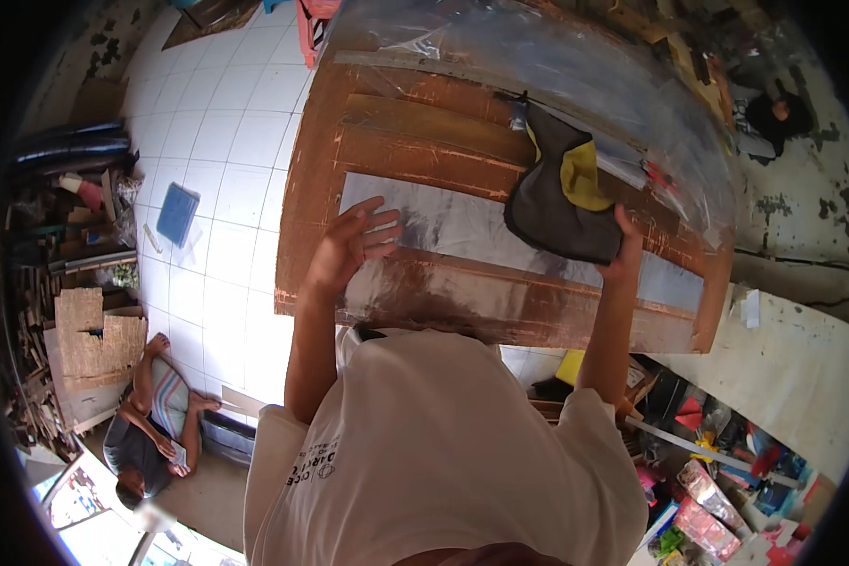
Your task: The person wipes a long silver plastic strip on a wooden table using a cloth, then peels a clear adhesive film and applies it carefully over the strip, smoothing it down by hand and with the cloth to remove bubbles.
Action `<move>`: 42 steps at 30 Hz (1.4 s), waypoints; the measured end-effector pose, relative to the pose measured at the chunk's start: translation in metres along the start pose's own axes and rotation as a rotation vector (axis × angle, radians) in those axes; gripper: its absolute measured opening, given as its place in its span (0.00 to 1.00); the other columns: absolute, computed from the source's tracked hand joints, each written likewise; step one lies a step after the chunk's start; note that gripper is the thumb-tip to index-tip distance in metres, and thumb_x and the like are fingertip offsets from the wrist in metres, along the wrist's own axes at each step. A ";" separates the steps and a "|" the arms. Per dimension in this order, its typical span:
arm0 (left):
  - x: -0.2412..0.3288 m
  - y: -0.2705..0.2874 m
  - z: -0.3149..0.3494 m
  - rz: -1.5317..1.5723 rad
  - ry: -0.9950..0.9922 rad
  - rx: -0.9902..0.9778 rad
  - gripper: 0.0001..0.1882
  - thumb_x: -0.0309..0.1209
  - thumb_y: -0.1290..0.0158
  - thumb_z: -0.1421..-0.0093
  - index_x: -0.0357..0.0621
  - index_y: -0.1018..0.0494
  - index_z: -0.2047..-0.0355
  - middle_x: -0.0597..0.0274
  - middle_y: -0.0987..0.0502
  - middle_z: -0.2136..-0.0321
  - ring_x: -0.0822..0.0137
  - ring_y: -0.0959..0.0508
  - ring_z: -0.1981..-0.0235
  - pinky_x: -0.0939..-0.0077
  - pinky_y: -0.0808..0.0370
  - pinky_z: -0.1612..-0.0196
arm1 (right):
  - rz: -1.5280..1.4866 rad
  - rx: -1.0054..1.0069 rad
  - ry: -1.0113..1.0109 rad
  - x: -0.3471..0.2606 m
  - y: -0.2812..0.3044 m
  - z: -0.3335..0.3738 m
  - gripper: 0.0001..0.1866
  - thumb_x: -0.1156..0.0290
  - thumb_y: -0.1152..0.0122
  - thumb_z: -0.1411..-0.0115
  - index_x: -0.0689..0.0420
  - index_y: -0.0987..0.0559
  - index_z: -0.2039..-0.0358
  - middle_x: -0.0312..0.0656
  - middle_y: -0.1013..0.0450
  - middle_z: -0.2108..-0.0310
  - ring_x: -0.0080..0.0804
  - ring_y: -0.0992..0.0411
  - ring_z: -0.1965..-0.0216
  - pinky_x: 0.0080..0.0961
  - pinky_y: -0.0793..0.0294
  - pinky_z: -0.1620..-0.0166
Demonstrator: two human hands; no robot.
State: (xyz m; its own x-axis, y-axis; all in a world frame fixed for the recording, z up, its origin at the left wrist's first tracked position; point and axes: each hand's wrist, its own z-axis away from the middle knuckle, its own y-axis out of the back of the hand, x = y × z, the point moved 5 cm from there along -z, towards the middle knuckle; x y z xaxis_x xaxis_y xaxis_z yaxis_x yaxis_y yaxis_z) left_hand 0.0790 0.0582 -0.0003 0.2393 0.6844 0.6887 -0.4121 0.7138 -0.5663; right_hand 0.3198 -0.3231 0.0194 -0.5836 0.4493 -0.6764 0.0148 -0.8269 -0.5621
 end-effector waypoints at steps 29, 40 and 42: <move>-0.040 -0.022 -0.011 0.792 -0.260 -0.077 0.43 0.66 0.70 0.36 0.44 0.44 0.35 0.52 0.38 0.38 0.54 0.38 0.38 0.59 0.44 0.34 | 1.508 -0.394 0.736 0.226 -0.237 0.058 0.31 0.52 0.63 0.34 0.57 0.36 0.37 0.54 0.55 0.30 0.65 0.60 0.31 0.68 0.60 0.37; -0.035 -0.023 -0.001 0.642 -0.249 -0.071 0.35 0.53 0.64 0.32 0.38 0.44 0.37 0.52 0.39 0.38 0.55 0.40 0.36 0.60 0.45 0.34 | 1.631 -0.397 0.823 0.232 -0.227 0.069 0.31 0.51 0.62 0.34 0.55 0.37 0.36 0.54 0.53 0.31 0.60 0.57 0.31 0.66 0.59 0.36; -0.040 -0.010 -0.007 0.604 -0.197 0.104 0.32 0.44 0.61 0.33 0.36 0.45 0.35 0.50 0.43 0.35 0.57 0.48 0.32 0.61 0.53 0.31 | 1.744 -0.475 0.822 0.238 -0.215 0.078 0.30 0.50 0.63 0.33 0.50 0.36 0.36 0.51 0.53 0.31 0.58 0.56 0.31 0.66 0.60 0.36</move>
State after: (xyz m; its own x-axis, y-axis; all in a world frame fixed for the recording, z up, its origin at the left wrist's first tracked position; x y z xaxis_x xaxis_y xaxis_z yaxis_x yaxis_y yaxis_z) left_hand 0.0796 0.0247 -0.0247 -0.2238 0.9141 0.3382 -0.5091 0.1862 -0.8403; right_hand 0.1141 -0.0650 0.0165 0.7449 -0.4674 -0.4760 0.3113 -0.3876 0.8677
